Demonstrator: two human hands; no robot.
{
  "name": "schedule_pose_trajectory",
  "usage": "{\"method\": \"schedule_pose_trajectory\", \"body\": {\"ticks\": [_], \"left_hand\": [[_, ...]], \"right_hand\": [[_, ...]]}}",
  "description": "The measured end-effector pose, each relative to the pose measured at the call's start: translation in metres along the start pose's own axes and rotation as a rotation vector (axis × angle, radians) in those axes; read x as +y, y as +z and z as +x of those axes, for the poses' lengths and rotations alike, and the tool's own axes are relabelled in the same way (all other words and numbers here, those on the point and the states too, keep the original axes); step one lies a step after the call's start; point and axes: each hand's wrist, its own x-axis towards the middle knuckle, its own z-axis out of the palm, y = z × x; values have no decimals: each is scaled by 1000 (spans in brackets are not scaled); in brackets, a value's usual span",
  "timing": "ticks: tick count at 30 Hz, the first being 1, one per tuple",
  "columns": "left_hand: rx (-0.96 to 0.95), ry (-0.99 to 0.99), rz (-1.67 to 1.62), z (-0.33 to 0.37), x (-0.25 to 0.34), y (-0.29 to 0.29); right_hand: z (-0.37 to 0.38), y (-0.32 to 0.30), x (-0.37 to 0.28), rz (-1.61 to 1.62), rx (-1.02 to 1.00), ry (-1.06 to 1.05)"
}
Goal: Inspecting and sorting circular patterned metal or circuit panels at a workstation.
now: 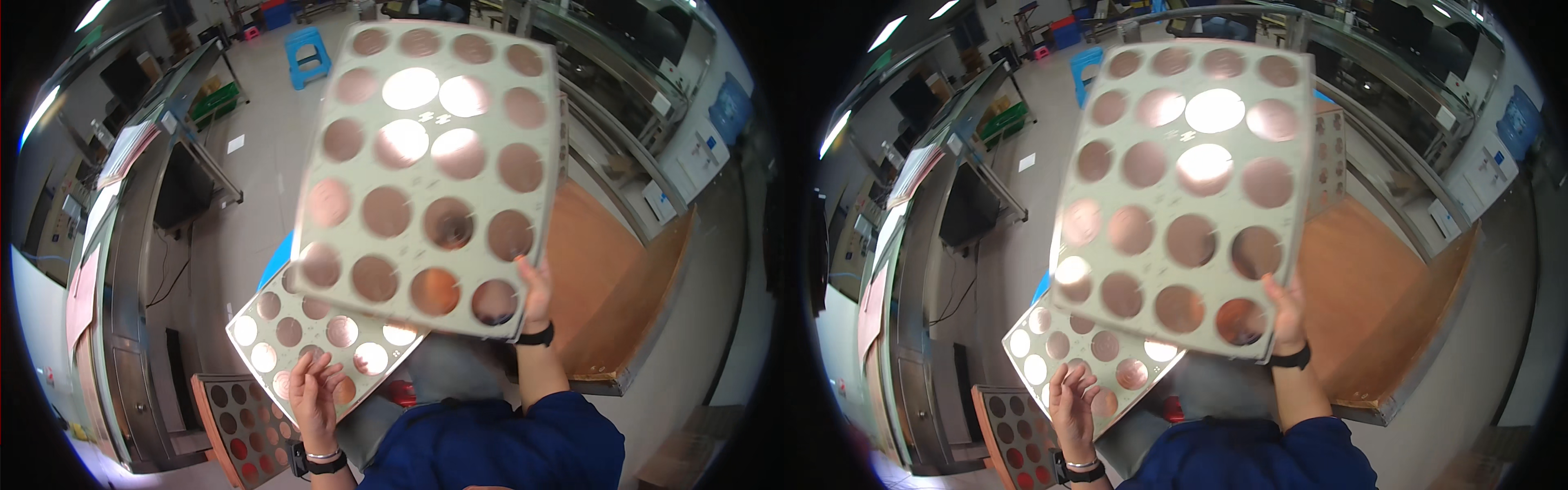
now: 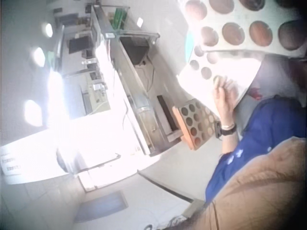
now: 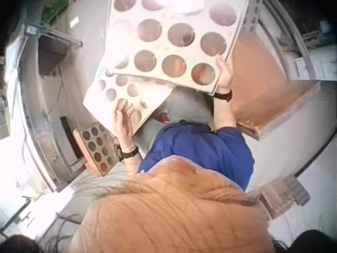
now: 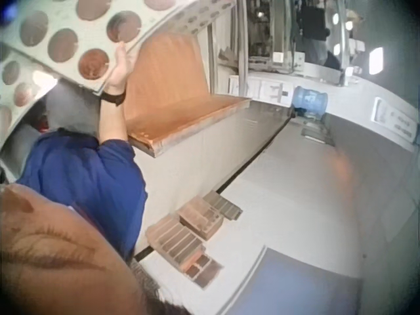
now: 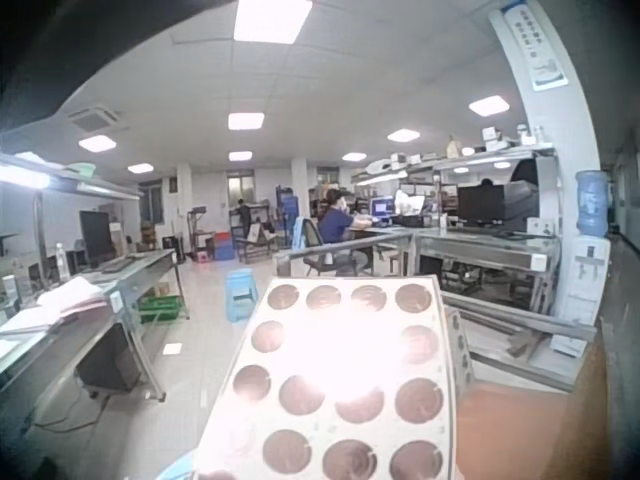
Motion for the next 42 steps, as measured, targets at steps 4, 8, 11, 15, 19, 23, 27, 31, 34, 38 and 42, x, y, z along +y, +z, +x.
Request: {"method": "schedule_pose_trajectory", "body": {"ticks": [4, 8, 11, 15, 19, 23, 27, 31, 34, 38, 42], "left_hand": [[121, -19, 42, -5, -3, -13], [194, -40, 84, -7, -5, -18], [204, -54, 96, -7, -3, -21], [242, -69, 110, -2, -5, -25], [270, -95, 124, 3, -5, -23], [287, -110, 122, 3, -7, -24], [312, -110, 105, 3, -10, -27], [351, -108, 96, 1, -8, -26], [330, -120, 87, 2, -9, -26], [357, -91, 77, -8, -4, -31], [417, -71, 105, -14, 0, -56]], "right_hand": [[20, -51, -44, -162, 224, -247], [29, -58, -82, -242, 439, -294], [45, -98, -83, -354, 539, -346], [66, -140, -66, -435, 647, -291], [82, -158, -54, -421, 688, -170], [105, -133, -49, -496, 570, -31], [134, -98, -44, -507, 436, 72], [177, -91, 17, -786, 163, 29], [201, -141, 106, -1067, -272, 52], [180, -121, 143, -1172, -200, 113], [174, -133, 146, -1151, -181, 88]]}}
